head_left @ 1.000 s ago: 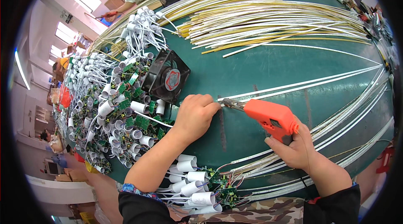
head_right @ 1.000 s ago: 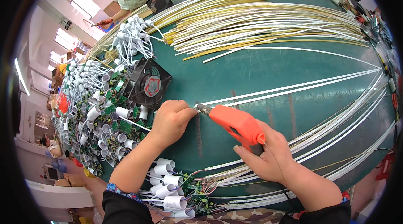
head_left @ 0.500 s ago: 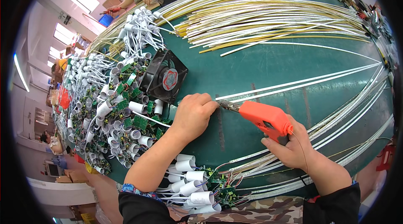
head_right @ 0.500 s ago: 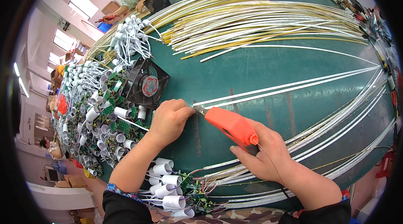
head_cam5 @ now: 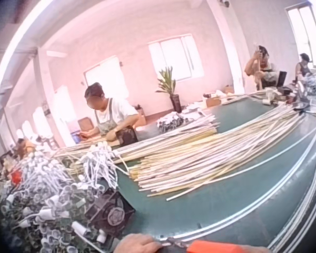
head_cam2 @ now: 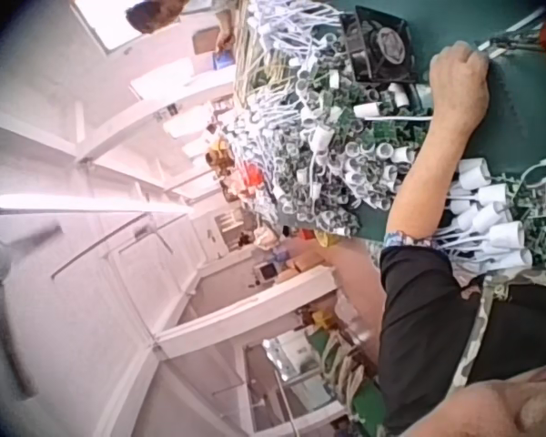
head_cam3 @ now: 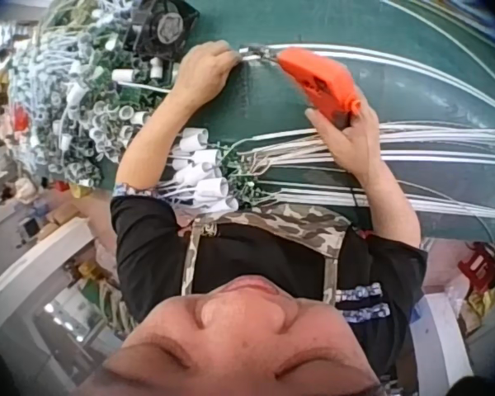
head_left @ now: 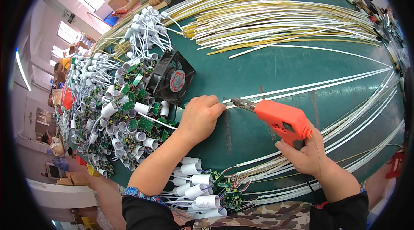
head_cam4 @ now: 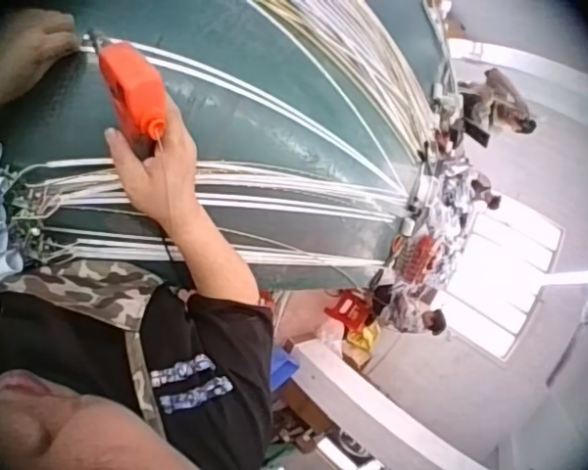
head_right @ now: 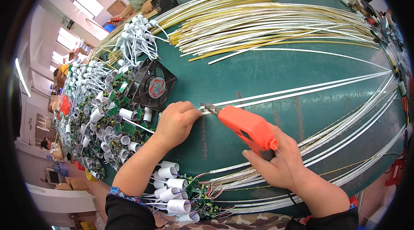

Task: The person solders wires from circuit boards onto LED light strips using a soldering gun, then sorts, aligns, and arranges additional LED strips on the table by hand.

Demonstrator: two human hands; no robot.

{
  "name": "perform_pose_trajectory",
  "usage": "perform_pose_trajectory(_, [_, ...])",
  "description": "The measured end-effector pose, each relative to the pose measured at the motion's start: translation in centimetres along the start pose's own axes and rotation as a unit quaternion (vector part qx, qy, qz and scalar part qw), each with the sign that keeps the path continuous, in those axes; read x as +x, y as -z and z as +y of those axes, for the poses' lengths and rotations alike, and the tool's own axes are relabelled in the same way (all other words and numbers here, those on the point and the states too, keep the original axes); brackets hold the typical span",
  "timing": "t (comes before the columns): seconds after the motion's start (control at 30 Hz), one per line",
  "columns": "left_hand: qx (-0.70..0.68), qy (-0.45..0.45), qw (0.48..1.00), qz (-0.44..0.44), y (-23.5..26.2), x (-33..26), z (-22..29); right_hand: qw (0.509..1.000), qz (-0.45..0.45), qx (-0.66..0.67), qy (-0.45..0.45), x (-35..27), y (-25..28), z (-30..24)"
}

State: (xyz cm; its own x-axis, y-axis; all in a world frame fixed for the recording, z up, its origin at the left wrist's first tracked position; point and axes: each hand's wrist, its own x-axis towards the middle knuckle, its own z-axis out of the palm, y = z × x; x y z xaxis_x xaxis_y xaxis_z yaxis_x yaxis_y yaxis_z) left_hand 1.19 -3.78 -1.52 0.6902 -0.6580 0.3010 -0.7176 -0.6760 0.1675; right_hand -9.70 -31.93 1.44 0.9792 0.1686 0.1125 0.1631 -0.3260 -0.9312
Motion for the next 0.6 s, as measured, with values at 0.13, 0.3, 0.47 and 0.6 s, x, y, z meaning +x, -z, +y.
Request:
perform_pose_trajectory(0.13, [-0.005,0.005,1.0,-0.004,0.3,0.1,0.0,1.0,0.008,0.004,-0.001,-0.3,0.6,-0.4])
perform_pose_trajectory(0.3, [-0.003,0.012,1.0,-0.009,0.4,-0.1,0.1,0.997,0.038,0.065,0.009,-0.8,0.9,-0.2])
perform_pose_trajectory(0.47, [-0.06,0.039,0.997,-0.008,2.0,-0.5,0.7,0.997,0.052,0.054,-0.01,-1.4,1.8,0.2])
perform_pose_trajectory(0.6, [0.008,0.081,0.994,-0.066,3.1,-1.9,0.9,0.997,0.049,0.056,-0.008,-1.4,2.4,-0.2])
